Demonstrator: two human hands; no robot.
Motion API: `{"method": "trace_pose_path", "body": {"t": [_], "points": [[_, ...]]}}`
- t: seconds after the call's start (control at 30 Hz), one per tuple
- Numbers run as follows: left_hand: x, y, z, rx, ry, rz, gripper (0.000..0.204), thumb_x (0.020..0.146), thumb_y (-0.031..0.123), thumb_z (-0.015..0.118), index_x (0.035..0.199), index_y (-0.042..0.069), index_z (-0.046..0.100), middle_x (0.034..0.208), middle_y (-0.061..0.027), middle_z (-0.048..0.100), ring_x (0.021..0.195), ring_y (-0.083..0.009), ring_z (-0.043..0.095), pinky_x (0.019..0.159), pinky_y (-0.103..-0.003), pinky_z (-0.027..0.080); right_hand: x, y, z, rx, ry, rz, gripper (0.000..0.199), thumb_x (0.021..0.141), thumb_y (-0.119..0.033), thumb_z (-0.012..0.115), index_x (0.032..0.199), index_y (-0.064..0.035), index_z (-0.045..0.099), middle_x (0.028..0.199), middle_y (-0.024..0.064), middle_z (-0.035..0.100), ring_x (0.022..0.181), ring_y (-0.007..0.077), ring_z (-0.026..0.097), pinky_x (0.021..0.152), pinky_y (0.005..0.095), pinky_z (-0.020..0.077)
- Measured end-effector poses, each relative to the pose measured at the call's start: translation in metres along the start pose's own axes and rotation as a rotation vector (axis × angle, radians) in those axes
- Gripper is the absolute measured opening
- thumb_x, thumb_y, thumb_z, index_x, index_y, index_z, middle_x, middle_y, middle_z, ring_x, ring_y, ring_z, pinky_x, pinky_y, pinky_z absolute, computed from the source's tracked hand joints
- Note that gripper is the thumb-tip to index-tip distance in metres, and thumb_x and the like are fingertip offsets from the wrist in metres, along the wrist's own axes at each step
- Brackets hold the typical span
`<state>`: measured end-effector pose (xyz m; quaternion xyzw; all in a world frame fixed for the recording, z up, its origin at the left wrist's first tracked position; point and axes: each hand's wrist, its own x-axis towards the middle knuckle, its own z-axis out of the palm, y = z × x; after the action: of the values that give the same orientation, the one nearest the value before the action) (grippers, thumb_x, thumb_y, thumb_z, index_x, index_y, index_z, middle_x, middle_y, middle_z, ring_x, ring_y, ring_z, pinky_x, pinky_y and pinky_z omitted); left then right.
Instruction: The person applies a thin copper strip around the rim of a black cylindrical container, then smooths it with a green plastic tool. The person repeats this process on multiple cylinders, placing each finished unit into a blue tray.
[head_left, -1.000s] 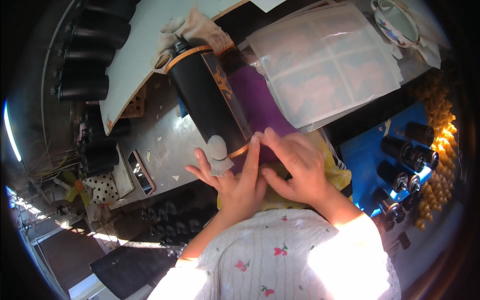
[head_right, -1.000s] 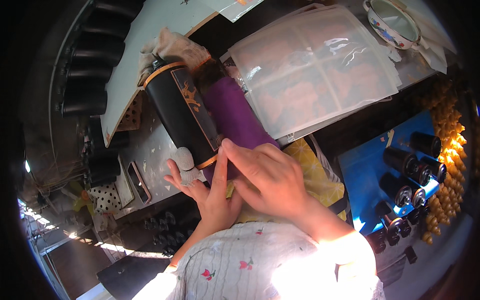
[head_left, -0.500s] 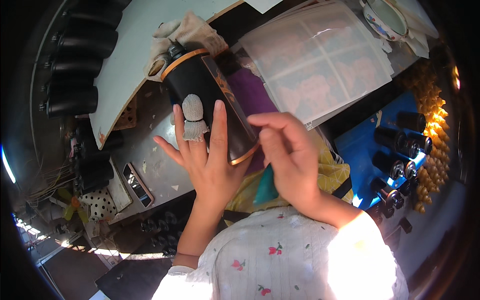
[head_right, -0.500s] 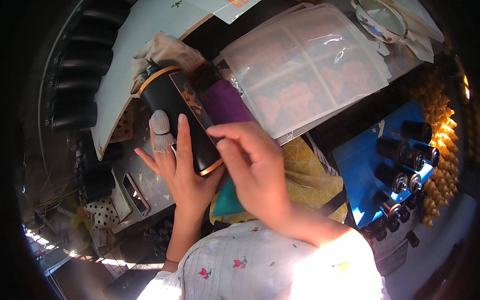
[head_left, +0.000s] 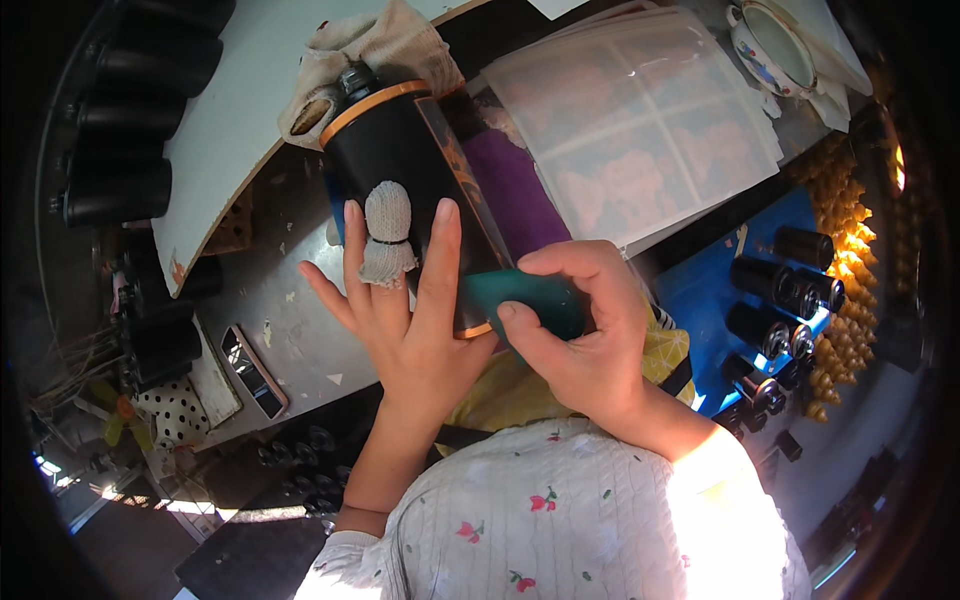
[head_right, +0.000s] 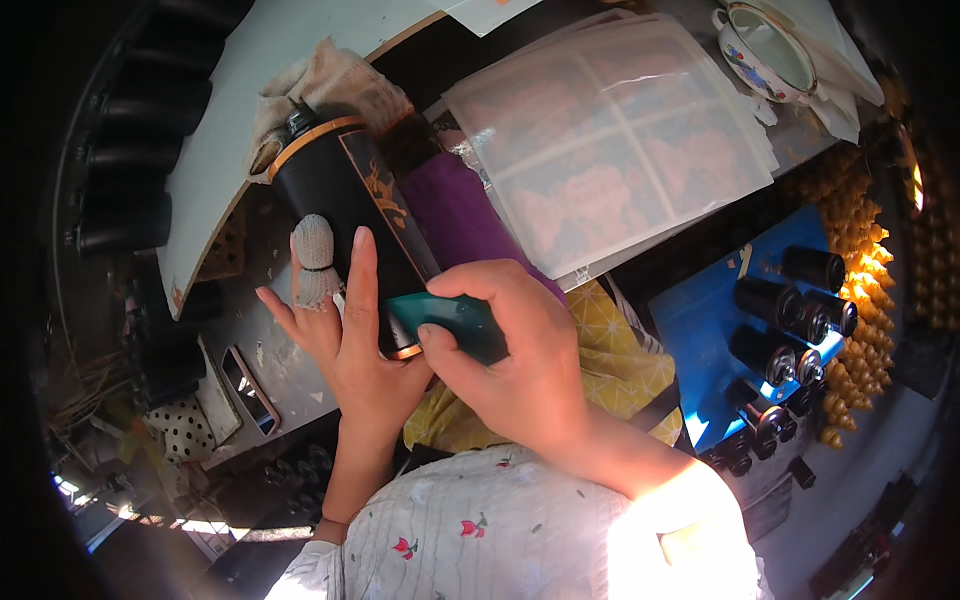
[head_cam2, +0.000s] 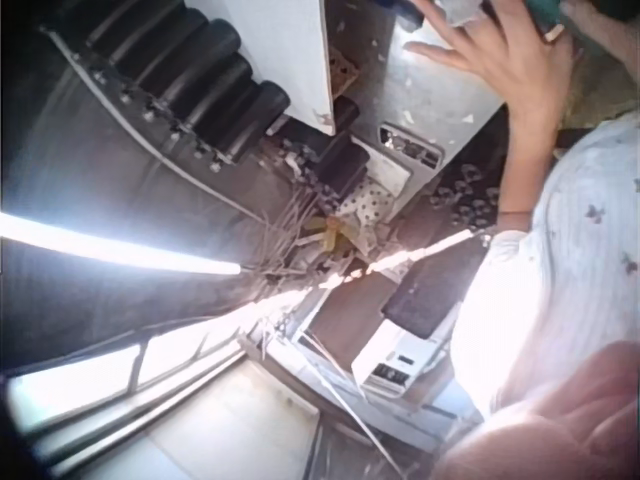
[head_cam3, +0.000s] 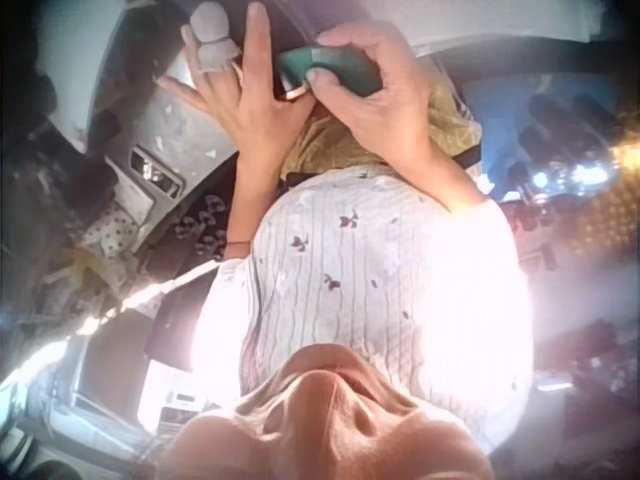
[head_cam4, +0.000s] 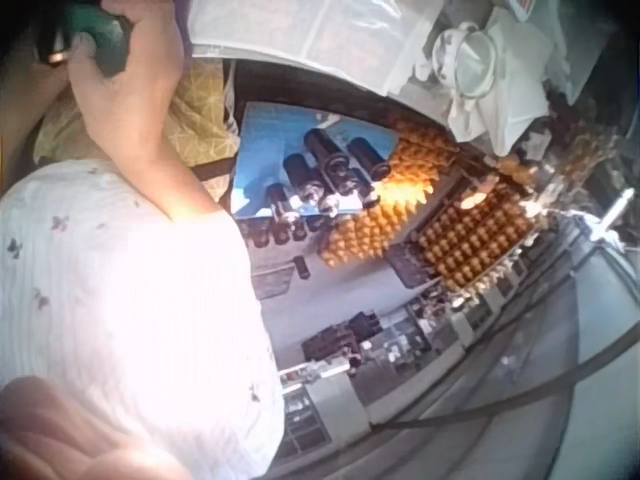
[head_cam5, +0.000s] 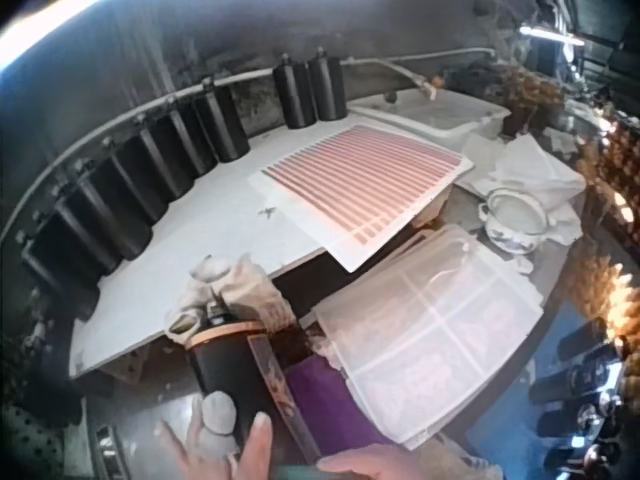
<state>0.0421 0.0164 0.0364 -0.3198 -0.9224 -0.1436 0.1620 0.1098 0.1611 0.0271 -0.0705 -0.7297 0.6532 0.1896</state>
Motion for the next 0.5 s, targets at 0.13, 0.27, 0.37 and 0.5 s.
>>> {"method": "trace_pose_path", "body": {"t": [0.13,0.27,0.37,0.5], "points": [[-0.003,-0.001,0.000,-0.046,0.012,-0.053,0.089,0.068,0.038,0.086,0.146,0.009,0.054,0.135,-0.0195,0.057,0.134,-0.0427,0.049,0.118,-0.066,0.011,-0.005,0.009,0.000,0.110,0.155,0.143,0.038,0.082,0.009,0.071,0.114,-0.0030,0.055,0.101,0.0046,0.061,0.088,0.0088,0.061,0.077,0.0237,0.0496],[-0.016,-0.011,0.008,-0.227,0.059,-0.085,0.097,0.066,0.038,0.091,0.146,0.001,0.051,0.120,-0.0191,0.064,0.116,-0.0404,0.061,0.116,-0.062,0.026,-0.005,0.016,-0.002,0.165,0.188,0.151,0.037,0.082,0.010,0.071,0.113,-0.0037,0.055,0.098,0.0020,0.061,0.087,0.0065,0.061,0.075,0.0217,0.0487],[-0.022,-0.010,0.018,-0.389,0.123,-0.157,0.106,0.066,0.035,0.093,0.150,-0.002,0.042,0.120,-0.0194,0.064,0.109,-0.0370,0.063,0.111,-0.060,0.031,-0.004,0.014,-0.002,0.203,0.174,0.161,0.036,0.082,0.010,0.071,0.112,-0.0032,0.055,0.098,0.0025,0.061,0.086,0.0070,0.062,0.075,0.0220,0.0492],[-0.028,-0.011,0.012,-0.200,-0.020,-0.088,0.113,0.070,0.033,0.091,0.154,-0.007,0.028,0.134,-0.0207,0.057,0.109,-0.0361,0.060,0.099,-0.047,0.042,-0.003,0.017,-0.005,0.201,0.172,0.179,0.035,0.082,0.010,0.071,0.111,-0.0029,0.056,0.096,0.0032,0.062,0.085,0.0078,0.062,0.075,0.0227,0.0500]]}}
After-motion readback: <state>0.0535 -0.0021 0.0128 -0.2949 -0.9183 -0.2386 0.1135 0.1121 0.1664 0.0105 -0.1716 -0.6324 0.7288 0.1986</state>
